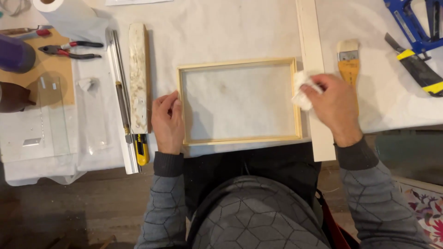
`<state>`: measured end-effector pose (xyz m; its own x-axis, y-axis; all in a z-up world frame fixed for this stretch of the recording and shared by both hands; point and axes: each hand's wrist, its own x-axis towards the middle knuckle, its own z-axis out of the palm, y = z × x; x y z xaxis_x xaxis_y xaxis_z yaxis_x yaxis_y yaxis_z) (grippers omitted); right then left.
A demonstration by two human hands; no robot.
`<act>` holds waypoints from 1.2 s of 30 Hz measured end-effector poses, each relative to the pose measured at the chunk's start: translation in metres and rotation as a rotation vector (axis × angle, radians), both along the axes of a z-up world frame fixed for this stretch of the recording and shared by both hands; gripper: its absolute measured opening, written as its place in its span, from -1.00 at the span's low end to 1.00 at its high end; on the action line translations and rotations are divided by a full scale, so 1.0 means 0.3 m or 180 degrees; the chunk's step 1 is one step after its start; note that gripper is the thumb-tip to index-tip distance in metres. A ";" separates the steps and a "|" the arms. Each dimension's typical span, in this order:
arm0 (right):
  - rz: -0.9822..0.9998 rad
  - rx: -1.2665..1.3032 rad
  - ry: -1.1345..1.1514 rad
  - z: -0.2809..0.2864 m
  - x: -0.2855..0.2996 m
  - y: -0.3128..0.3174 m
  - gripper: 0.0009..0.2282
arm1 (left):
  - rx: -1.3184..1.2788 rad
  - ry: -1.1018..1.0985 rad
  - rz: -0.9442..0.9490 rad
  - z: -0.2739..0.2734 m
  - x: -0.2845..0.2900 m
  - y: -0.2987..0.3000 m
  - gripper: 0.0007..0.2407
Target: Fitting and cutting a spacer strip for a picture frame.
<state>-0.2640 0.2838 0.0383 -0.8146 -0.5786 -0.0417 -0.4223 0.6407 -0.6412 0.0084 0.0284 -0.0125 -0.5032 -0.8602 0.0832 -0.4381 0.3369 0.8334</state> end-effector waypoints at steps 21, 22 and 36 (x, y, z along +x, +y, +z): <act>0.1367 0.0696 0.1612 0.062 0.002 -0.146 -0.86 | -0.0173 0.0223 0.0161 -0.004 0.015 0.030 -0.81; 0.1454 0.0921 0.1815 0.070 -0.011 -0.154 -0.87 | -0.0015 0.0256 0.0151 0.007 0.013 0.027 -0.81; 0.2199 0.0225 0.1750 0.044 0.220 -0.406 -0.85 | 0.0059 0.0282 0.0121 0.004 0.022 0.009 -0.80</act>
<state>-0.1980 0.1620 0.0516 -0.1992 -0.9596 0.1986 -0.9664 0.1588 -0.2020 0.0152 0.0310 -0.0114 -0.4615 -0.8803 0.1099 -0.3745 0.3056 0.8754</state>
